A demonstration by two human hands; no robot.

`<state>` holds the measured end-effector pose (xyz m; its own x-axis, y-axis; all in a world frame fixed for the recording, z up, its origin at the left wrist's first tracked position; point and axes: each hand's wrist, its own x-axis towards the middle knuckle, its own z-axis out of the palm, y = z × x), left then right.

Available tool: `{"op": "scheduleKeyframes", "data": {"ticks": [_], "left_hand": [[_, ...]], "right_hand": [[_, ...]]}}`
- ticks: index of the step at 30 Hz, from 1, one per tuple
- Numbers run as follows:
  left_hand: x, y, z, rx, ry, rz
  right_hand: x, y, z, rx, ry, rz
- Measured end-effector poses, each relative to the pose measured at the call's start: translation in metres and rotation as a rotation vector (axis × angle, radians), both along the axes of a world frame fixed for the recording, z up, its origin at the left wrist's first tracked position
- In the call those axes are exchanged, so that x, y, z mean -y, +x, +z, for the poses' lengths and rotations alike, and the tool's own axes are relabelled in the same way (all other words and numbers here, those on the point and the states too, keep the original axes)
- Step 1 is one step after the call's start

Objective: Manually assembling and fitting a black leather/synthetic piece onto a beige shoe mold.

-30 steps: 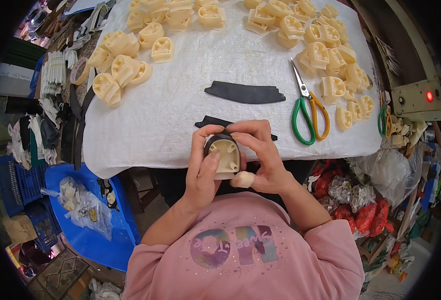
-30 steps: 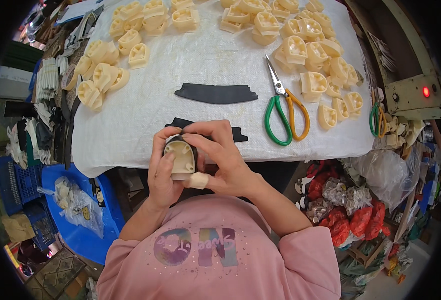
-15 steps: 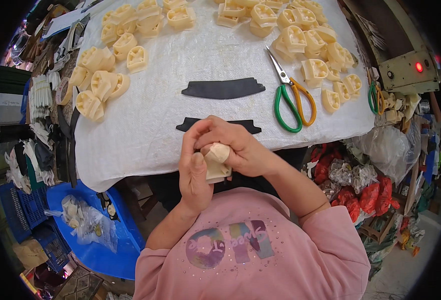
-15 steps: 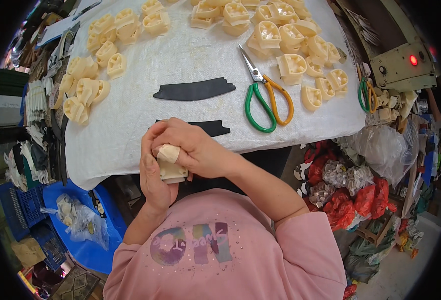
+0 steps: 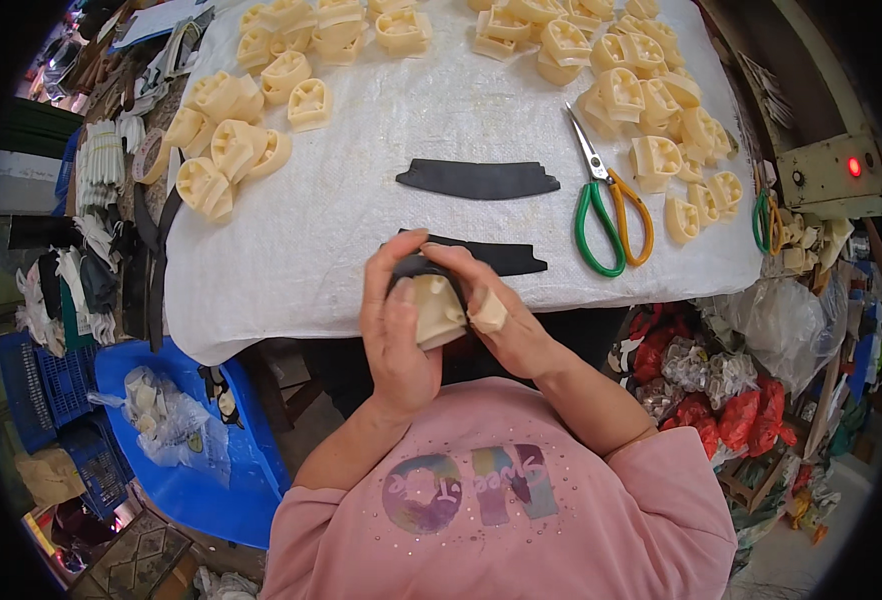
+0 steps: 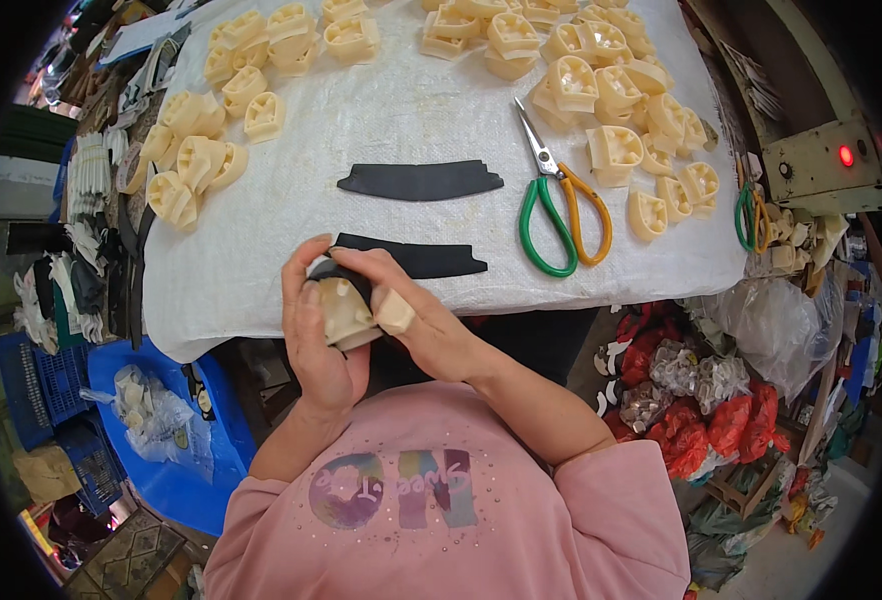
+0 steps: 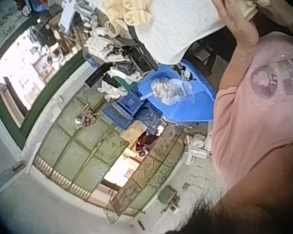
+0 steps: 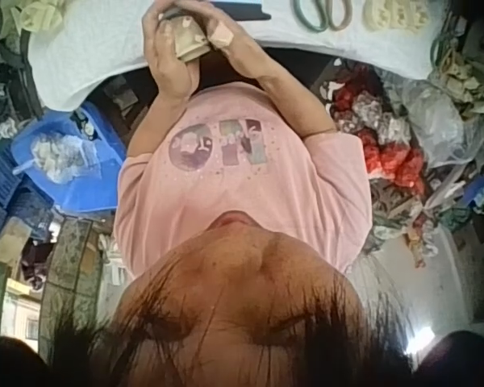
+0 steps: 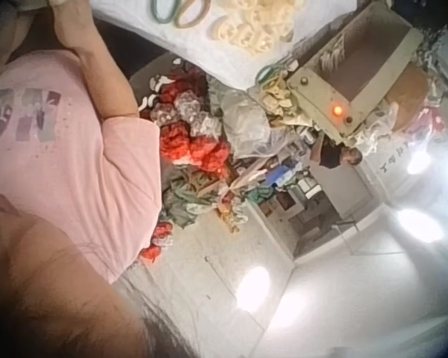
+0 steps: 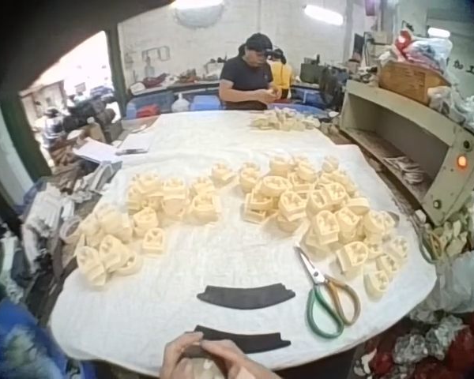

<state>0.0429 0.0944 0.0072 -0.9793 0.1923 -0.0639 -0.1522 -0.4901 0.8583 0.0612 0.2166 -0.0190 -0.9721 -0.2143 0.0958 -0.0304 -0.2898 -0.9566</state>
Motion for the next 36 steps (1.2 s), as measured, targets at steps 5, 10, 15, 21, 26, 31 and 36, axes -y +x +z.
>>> {"op": "scheduleKeyframes", "data": {"ticks": [5, 10, 15, 21, 26, 31, 36], "left_hand": [[-0.001, 0.007, -0.009, -0.150, -0.222, -0.008], [-0.001, 0.007, -0.014, -0.441, -0.442, 0.050], [0.000, 0.004, -0.005, -0.114, -0.121, -0.062], [0.006, -0.007, -0.001, 0.036, 0.211, -0.154], [0.009, -0.006, 0.000, -0.041, -0.098, -0.108], [0.014, -0.004, -0.012, -0.607, -0.603, -0.020], [0.021, -0.009, 0.011, -0.092, -0.310, -0.293]], "right_hand": [[0.002, -0.004, 0.013, 0.243, -0.196, -0.060], [-0.001, -0.010, 0.004, -0.157, -0.138, -0.046], [-0.007, -0.009, 0.012, 0.023, -0.126, 0.032], [-0.017, -0.013, 0.022, 0.010, 0.069, -0.066], [-0.028, -0.021, 0.049, -0.168, 0.589, -0.267], [-0.028, -0.022, 0.043, -0.019, 0.552, -0.019], [-0.026, -0.021, 0.032, -0.199, 0.217, -0.165]]}}
